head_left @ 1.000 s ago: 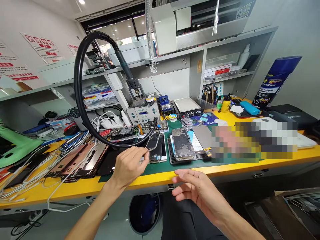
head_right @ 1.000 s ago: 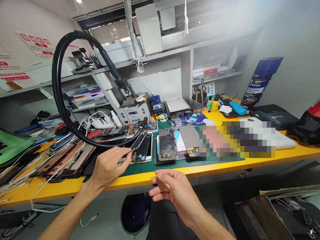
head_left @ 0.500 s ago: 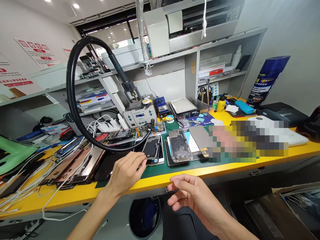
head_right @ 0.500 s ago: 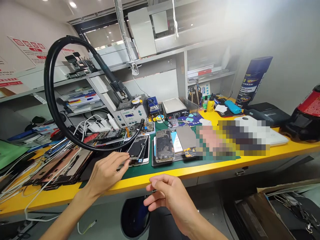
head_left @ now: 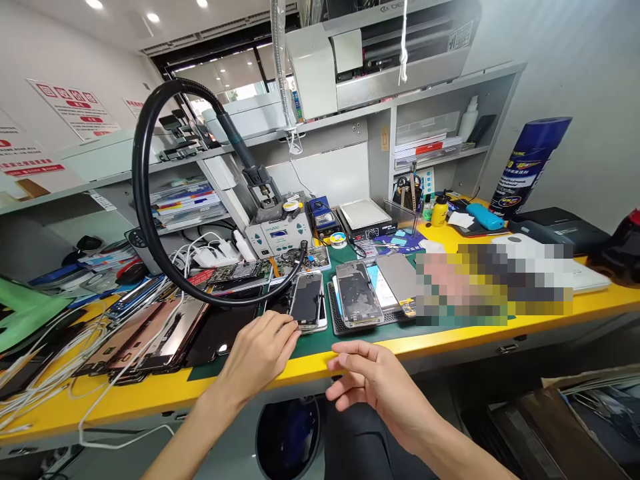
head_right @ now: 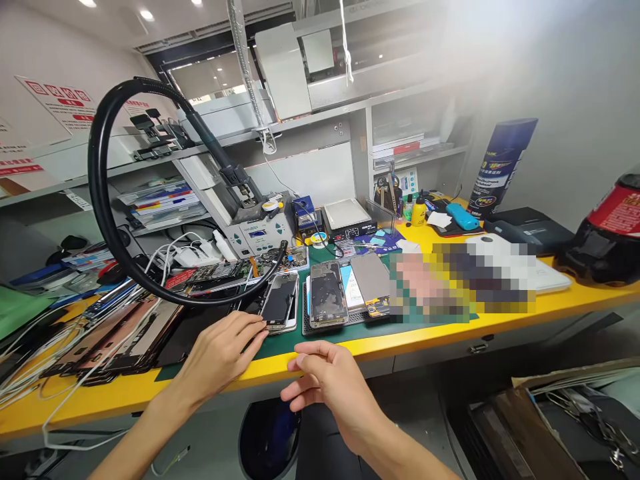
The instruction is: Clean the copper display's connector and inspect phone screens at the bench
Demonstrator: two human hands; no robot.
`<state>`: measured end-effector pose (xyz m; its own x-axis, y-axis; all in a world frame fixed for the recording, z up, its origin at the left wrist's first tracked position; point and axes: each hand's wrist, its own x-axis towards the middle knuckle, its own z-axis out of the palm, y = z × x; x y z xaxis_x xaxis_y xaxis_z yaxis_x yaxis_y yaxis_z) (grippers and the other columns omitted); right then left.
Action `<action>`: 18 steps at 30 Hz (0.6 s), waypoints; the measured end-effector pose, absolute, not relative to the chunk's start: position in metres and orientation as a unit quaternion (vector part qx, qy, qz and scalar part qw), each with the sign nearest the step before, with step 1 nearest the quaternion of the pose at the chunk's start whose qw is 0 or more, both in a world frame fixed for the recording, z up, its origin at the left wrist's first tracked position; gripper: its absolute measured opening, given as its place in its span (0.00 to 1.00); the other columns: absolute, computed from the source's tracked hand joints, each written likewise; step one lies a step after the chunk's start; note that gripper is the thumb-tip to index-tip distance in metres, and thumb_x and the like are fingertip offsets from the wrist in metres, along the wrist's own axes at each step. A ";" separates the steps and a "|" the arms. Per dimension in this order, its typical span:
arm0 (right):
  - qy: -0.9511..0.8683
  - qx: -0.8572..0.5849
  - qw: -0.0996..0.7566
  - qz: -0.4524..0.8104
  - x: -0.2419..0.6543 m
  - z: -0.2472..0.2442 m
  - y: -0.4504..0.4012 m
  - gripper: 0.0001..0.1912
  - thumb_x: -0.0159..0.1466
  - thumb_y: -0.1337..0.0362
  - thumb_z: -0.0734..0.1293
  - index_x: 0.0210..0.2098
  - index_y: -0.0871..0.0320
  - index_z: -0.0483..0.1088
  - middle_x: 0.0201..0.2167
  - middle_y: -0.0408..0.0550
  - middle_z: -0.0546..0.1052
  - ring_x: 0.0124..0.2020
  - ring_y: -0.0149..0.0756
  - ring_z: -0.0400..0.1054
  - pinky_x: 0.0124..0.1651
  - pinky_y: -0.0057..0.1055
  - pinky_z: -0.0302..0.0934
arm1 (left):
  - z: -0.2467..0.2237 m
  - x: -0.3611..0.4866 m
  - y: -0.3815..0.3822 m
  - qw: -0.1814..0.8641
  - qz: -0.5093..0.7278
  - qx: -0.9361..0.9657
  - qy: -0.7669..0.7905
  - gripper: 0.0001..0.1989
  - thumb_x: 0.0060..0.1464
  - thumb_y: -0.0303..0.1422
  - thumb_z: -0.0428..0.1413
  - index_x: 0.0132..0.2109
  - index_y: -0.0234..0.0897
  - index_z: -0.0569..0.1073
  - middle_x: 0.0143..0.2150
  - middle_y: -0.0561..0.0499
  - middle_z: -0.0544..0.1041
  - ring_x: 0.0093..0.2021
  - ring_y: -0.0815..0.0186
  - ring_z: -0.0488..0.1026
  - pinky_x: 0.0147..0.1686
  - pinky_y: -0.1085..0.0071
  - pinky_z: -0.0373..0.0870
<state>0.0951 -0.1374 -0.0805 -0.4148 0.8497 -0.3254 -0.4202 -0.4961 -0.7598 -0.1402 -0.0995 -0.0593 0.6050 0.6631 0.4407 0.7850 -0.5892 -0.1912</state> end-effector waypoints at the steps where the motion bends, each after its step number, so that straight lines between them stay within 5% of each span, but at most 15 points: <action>1: -0.298 -0.363 0.404 0.785 0.094 -0.079 -0.136 0.18 0.61 0.62 0.70 0.48 0.64 0.68 0.40 0.55 0.77 0.31 0.41 0.77 0.33 0.34 0.69 | -0.060 -0.139 -0.100 0.182 -0.164 -0.876 -0.416 0.06 0.61 0.28 0.52 0.43 0.37 0.74 0.42 0.47 0.78 0.41 0.60 0.74 0.42 0.61 0.72; 9: -0.293 -0.385 0.412 0.772 0.073 -0.067 -0.129 0.30 0.61 0.63 0.69 0.58 0.65 0.55 0.40 0.58 0.78 0.29 0.41 0.77 0.32 0.36 0.71 | -0.070 -0.133 -0.105 0.173 -0.182 -0.854 -0.455 0.08 0.61 0.29 0.52 0.46 0.36 0.73 0.43 0.45 0.77 0.43 0.59 0.73 0.42 0.62 0.72; 18: -0.304 -0.399 0.429 0.752 0.050 -0.069 -0.123 0.22 0.64 0.68 0.64 0.56 0.65 0.56 0.41 0.56 0.78 0.28 0.41 0.78 0.28 0.33 0.72 | -0.077 -0.127 -0.111 0.170 -0.199 -0.843 -0.470 0.07 0.61 0.26 0.52 0.44 0.34 0.73 0.42 0.44 0.74 0.43 0.59 0.71 0.43 0.61 0.71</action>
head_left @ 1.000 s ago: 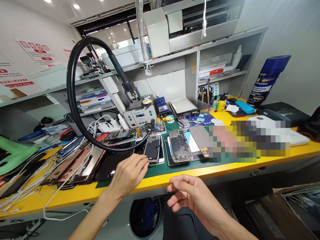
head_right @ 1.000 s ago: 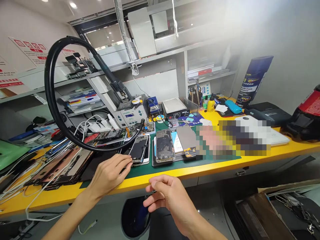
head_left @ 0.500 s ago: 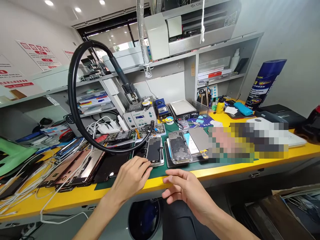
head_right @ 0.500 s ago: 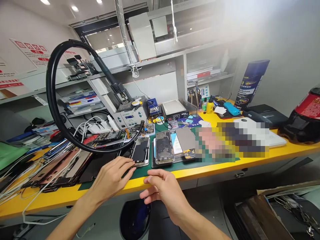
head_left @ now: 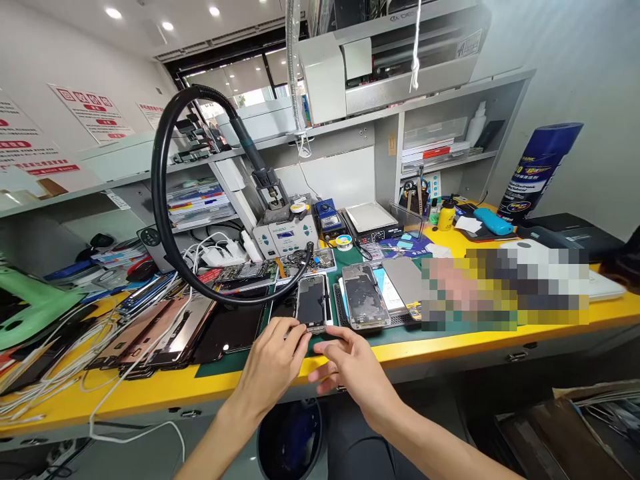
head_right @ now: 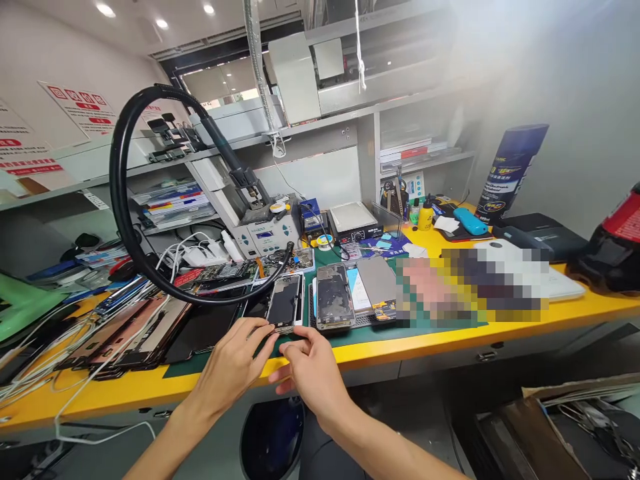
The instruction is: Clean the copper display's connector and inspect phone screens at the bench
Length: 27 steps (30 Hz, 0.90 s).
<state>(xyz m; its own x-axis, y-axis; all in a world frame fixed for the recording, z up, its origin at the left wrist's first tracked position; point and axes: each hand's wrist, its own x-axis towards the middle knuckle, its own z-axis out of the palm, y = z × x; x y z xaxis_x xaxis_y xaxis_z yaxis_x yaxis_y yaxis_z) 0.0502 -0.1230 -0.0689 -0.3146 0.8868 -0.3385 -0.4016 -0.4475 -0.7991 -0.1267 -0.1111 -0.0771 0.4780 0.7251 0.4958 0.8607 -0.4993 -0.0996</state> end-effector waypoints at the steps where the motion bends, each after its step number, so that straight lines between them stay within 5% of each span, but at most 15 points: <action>1: -0.301 -0.400 0.431 0.751 0.050 -0.069 -0.123 0.21 0.64 0.68 0.63 0.56 0.64 0.57 0.42 0.57 0.78 0.28 0.41 0.78 0.28 0.33 0.72 | -0.077 -0.127 -0.112 0.165 -0.200 -0.845 -0.467 0.07 0.61 0.25 0.52 0.44 0.34 0.72 0.41 0.44 0.73 0.43 0.59 0.71 0.43 0.62 0.71; 11: -0.277 -0.367 0.406 0.790 0.049 -0.069 -0.116 0.11 0.69 0.66 0.61 0.35 0.68 0.69 0.38 0.59 0.77 0.27 0.38 0.76 0.30 0.32 0.71 | -0.078 -0.129 -0.120 0.120 -0.216 -0.856 -0.454 0.08 0.60 0.23 0.50 0.45 0.33 0.72 0.41 0.44 0.72 0.42 0.61 0.69 0.43 0.63 0.70; 21: -0.193 -0.380 0.379 0.821 0.038 -0.065 -0.107 0.08 0.70 0.67 0.60 0.40 0.67 0.66 0.35 0.55 0.77 0.26 0.37 0.77 0.28 0.30 0.72 | -0.021 -0.137 -0.055 0.042 -0.152 -0.834 -0.529 0.17 0.61 0.25 0.42 0.50 0.35 0.73 0.46 0.42 0.76 0.51 0.58 0.69 0.53 0.60 0.66; 27: -0.166 -0.403 0.371 0.820 0.030 -0.064 -0.099 0.08 0.71 0.65 0.59 0.40 0.66 0.65 0.36 0.55 0.77 0.29 0.39 0.78 0.31 0.32 0.74 | -0.017 -0.132 0.019 -0.021 -0.046 -0.832 -0.553 0.16 0.61 0.37 0.53 0.53 0.35 0.72 0.47 0.43 0.76 0.47 0.58 0.73 0.47 0.57 0.70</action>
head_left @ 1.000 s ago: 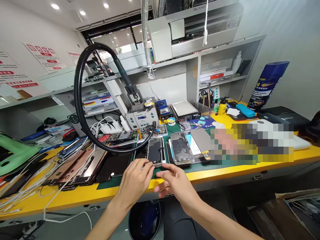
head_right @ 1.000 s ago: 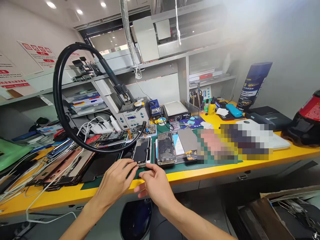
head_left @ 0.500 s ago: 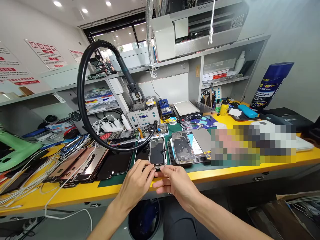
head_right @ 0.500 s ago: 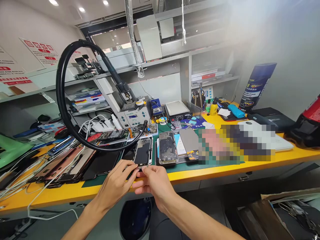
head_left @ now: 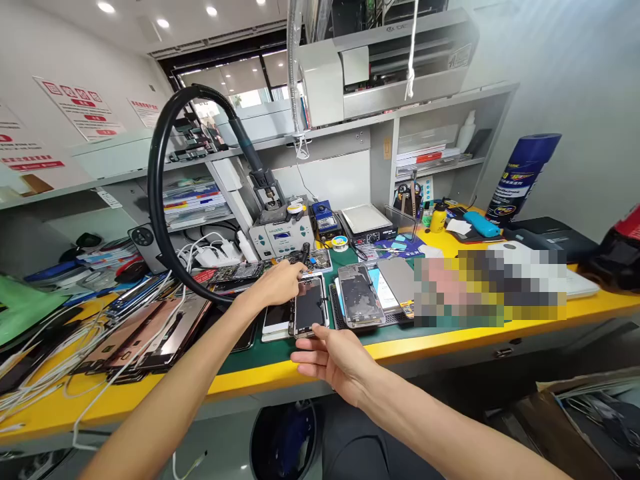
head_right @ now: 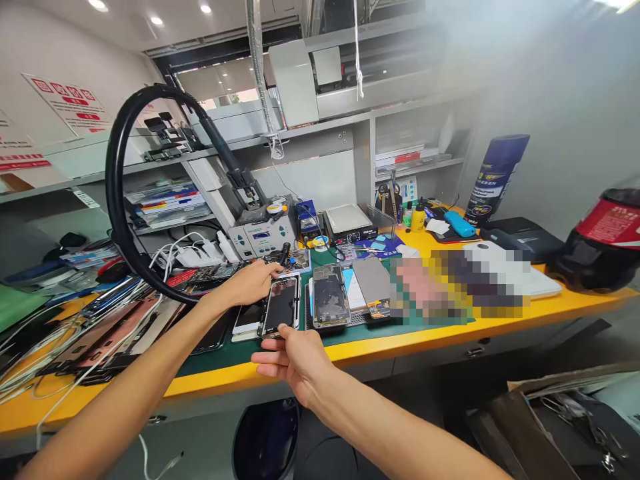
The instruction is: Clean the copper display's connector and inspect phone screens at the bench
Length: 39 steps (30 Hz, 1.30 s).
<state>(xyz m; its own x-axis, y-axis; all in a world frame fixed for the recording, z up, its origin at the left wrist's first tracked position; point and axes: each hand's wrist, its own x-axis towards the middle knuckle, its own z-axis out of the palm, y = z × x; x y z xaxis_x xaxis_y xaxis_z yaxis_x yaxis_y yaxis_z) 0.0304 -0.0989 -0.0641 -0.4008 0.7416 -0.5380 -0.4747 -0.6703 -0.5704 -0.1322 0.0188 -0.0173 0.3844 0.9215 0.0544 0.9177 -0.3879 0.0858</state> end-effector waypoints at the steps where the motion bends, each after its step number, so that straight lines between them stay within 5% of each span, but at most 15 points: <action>1: -0.165 -0.405 0.370 0.820 0.030 -0.063 -0.099 0.08 0.71 0.66 0.59 0.40 0.66 0.65 0.36 0.55 0.77 0.29 0.39 0.78 0.31 0.32 0.75 | -0.017 -0.131 0.023 0.030 0.035 0.832 0.553 0.17 0.61 0.39 0.53 0.53 0.35 0.71 0.48 0.44 0.75 0.47 0.59 0.73 0.48 0.57 0.71; 30: -0.224 -0.436 0.424 0.761 0.042 -0.046 -0.124 0.06 0.63 0.73 0.60 0.31 0.59 0.60 0.27 0.48 0.75 0.26 0.40 0.78 0.30 0.31 0.73 | -0.009 -0.113 0.030 0.203 0.032 0.811 0.548 0.16 0.60 0.44 0.54 0.39 0.34 0.74 0.36 0.50 0.77 0.35 0.66 0.74 0.39 0.64 0.72; 39: -0.215 -0.419 0.469 0.747 0.069 -0.031 -0.123 0.06 0.65 0.69 0.64 0.31 0.60 0.62 0.29 0.49 0.77 0.31 0.43 0.79 0.33 0.33 0.74 | 0.017 -0.076 0.043 0.222 0.083 0.824 0.515 0.13 0.60 0.38 0.51 0.36 0.34 0.75 0.31 0.52 0.77 0.31 0.67 0.74 0.35 0.69 0.71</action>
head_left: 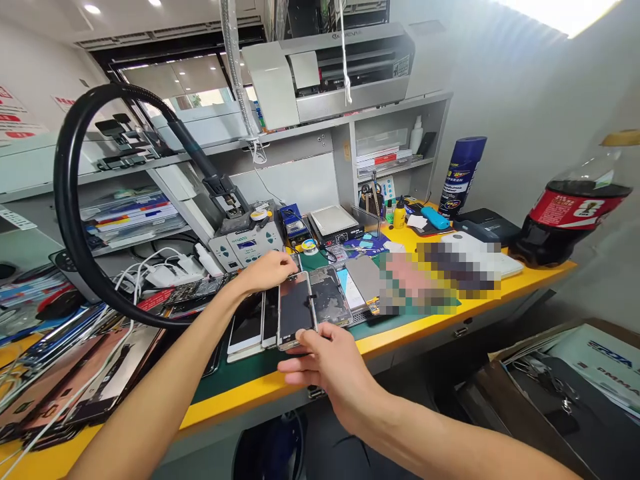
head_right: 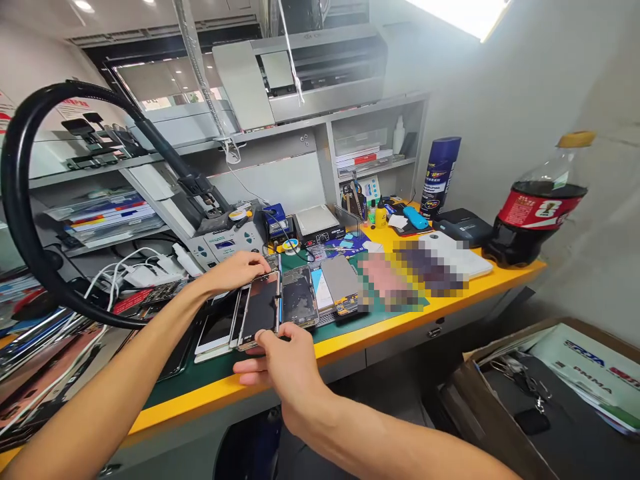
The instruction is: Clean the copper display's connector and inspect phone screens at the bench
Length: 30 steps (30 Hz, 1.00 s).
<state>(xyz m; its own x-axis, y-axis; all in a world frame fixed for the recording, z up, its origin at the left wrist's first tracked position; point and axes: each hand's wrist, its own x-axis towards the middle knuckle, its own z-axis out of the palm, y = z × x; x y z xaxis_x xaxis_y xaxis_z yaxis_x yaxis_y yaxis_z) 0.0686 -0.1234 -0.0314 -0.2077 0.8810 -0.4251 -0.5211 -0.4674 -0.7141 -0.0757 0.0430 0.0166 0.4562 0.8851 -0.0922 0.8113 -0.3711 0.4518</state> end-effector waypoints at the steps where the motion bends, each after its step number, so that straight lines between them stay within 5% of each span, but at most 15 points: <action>1: -0.213 -0.420 0.476 0.743 0.076 -0.030 -0.122 0.06 0.65 0.68 0.64 0.31 0.60 0.63 0.29 0.50 0.77 0.31 0.43 0.79 0.35 0.34 0.75 | 0.016 -0.068 0.047 0.226 0.085 0.828 0.505 0.13 0.60 0.39 0.52 0.37 0.33 0.75 0.32 0.52 0.77 0.32 0.66 0.74 0.36 0.68 0.71; 9: -0.198 -0.440 0.485 0.729 0.123 -0.024 -0.100 0.04 0.63 0.69 0.66 0.33 0.65 0.69 0.31 0.57 0.79 0.28 0.40 0.78 0.34 0.34 0.76 | -0.002 -0.018 0.067 0.230 0.078 0.855 0.459 0.13 0.61 0.40 0.55 0.40 0.33 0.74 0.37 0.50 0.77 0.35 0.66 0.75 0.38 0.65 0.74; 30: -0.196 -0.453 0.447 0.746 0.127 -0.017 -0.092 0.05 0.64 0.70 0.67 0.33 0.67 0.70 0.30 0.57 0.78 0.29 0.40 0.78 0.34 0.33 0.76 | -0.015 -0.026 0.061 0.141 0.064 0.845 0.511 0.14 0.61 0.41 0.54 0.38 0.34 0.75 0.36 0.51 0.78 0.37 0.65 0.76 0.41 0.62 0.73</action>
